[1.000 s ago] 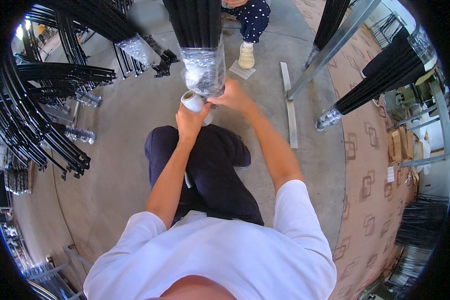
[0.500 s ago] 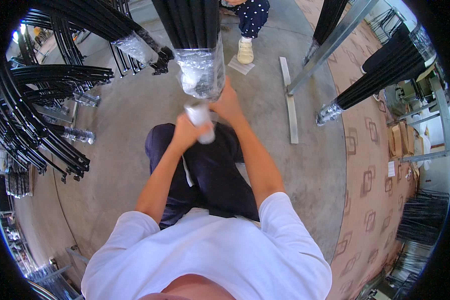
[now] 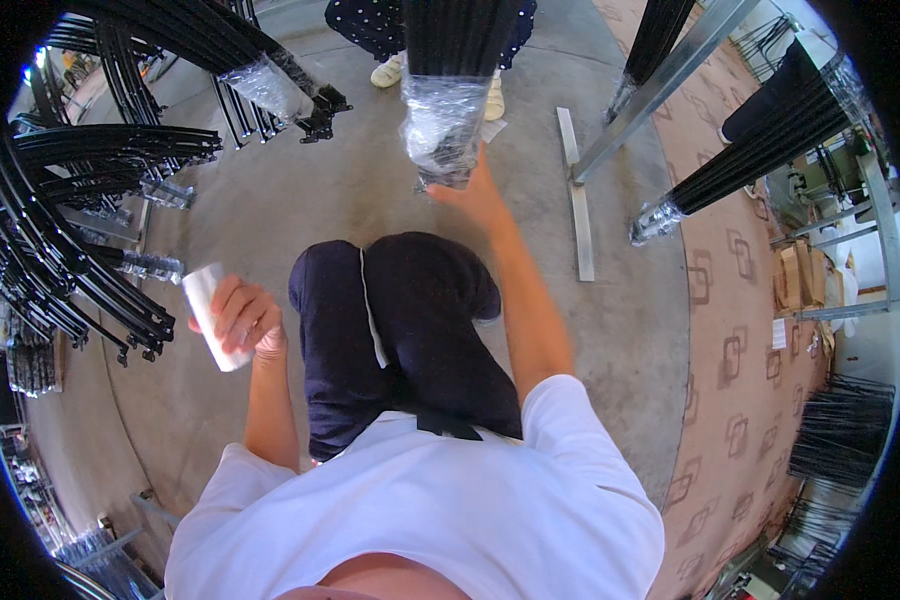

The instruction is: The person gathers a bundle of long black metal rods and wraps plastic film around the ends to secure them together.

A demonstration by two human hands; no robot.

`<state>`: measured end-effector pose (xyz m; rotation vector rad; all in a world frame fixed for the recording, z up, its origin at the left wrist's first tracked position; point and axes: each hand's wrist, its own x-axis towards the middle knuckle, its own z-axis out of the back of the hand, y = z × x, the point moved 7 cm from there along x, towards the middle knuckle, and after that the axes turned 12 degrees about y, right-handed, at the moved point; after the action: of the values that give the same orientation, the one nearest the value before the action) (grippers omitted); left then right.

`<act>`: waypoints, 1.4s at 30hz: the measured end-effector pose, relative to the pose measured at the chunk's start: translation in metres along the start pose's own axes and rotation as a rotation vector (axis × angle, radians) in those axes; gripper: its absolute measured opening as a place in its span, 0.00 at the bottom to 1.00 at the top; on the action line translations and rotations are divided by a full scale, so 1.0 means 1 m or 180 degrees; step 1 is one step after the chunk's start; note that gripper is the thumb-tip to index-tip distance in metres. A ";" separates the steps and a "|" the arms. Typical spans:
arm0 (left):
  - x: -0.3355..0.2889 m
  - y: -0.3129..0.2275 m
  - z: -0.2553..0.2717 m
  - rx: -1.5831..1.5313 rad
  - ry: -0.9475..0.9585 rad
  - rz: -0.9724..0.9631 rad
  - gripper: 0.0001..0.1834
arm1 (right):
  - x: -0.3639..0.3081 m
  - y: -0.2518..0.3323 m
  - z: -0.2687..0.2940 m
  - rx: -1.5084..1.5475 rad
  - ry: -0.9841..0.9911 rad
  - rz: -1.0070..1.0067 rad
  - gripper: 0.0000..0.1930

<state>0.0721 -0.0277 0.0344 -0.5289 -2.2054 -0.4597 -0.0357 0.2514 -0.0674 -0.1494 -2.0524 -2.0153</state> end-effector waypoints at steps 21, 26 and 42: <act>0.055 -0.003 0.182 0.2993 -0.2115 0.0946 0.30 | 0.015 -0.005 -0.040 -0.1998 -0.1992 0.0453 0.22; 0.070 0.048 0.212 0.2546 -0.2078 0.1598 0.29 | 0.012 0.032 -0.054 -0.0768 -0.1718 0.1036 0.25; 0.091 0.093 0.219 0.2796 -0.1512 0.2253 0.38 | -0.003 0.024 0.041 -0.0864 -0.2154 -0.0366 0.31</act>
<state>-0.0713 0.1776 -0.0148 -0.9005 -2.1686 1.0480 -0.0314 0.2928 -0.0451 -0.8931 -2.1466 -2.5607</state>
